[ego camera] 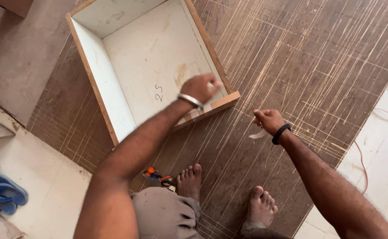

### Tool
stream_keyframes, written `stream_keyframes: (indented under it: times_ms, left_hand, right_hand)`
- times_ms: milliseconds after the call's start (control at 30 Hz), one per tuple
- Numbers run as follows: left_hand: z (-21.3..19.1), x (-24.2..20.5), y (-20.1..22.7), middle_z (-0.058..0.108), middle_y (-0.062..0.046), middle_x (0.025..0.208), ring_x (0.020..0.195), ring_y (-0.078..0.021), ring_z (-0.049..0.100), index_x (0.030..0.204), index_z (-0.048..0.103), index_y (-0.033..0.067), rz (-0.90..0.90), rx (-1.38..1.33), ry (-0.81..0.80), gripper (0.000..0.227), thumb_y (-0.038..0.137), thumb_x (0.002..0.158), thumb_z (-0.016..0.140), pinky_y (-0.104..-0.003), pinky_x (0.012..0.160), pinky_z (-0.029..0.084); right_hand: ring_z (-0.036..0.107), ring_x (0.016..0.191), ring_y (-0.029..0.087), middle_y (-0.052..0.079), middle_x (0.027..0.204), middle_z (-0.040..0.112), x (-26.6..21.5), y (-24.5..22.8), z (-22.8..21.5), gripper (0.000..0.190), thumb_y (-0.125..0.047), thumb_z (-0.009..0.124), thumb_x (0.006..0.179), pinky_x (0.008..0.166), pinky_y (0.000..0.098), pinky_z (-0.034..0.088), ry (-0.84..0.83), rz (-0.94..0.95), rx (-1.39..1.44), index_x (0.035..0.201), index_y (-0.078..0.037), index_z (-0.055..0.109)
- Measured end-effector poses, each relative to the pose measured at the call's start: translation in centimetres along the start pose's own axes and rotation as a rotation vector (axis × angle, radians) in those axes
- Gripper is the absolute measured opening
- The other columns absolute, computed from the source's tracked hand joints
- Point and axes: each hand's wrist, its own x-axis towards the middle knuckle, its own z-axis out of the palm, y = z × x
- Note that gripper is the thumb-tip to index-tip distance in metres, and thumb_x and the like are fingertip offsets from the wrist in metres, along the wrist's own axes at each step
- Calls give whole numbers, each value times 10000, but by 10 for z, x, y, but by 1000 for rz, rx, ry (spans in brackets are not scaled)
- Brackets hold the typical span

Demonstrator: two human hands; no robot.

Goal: Applying edge banding tape to the edges of a wooden drawer and trimming the excess with a hand planer.

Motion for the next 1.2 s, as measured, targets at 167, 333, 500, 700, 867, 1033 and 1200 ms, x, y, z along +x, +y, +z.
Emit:
stream_keyframes:
  times_ms: [167,333,500,700,867,1033,1200]
  left_hand:
    - [74,59,-119,729,-141,1189,1074,-273,697,1152,742,128,-44,-120,-263,303,131,898,575,-406,949,531]
    - [64,41,-103,758,-143,1213,1120,-257,705,1223,771,121,-32,-183,-498,542,-55,772,526,-364,990,537]
    - [58,36,-100,787,-101,1142,1060,-214,725,1191,770,122,-67,-282,-562,410,39,819,623,-349,954,551]
    - [82,45,-103,784,-108,1145,1070,-216,720,1171,781,119,-45,-294,-466,320,178,892,635,-355,978,539]
    - [77,47,-96,760,-112,1179,1086,-228,704,1195,761,99,-70,-211,-479,327,242,926,641,-370,982,530]
    - [61,41,-83,759,-130,1187,1086,-246,705,1207,756,78,-101,-165,-510,351,265,923,670,-387,972,539]
    - [56,36,-79,749,-140,1203,1119,-256,697,1226,730,63,-196,-252,-563,372,287,938,666,-406,990,537]
  right_hand:
    - [606,640,161,82,760,711,0,8,2,352,-366,615,1022,656,368,523,-11,-15,-36,876,-72,742]
    - [605,666,152,64,789,706,5,17,6,289,-321,638,1005,651,359,526,-56,-16,-18,1006,-57,755]
    - [624,707,143,49,804,710,5,16,4,284,-304,644,1002,673,349,525,-65,-25,-36,1054,-52,765]
    - [656,735,154,71,823,729,0,11,3,290,-329,627,1007,702,360,552,-50,24,-11,1070,-73,746]
    - [682,765,159,83,869,748,-1,10,4,302,-330,617,1018,735,361,568,-25,35,-33,1071,-59,739]
    - [689,783,176,101,908,755,2,19,0,298,-306,604,1028,746,358,582,-45,10,-3,1071,-44,739]
    - [694,801,160,91,935,760,5,19,-1,286,-297,592,1030,767,344,590,-40,16,-11,1083,-55,734]
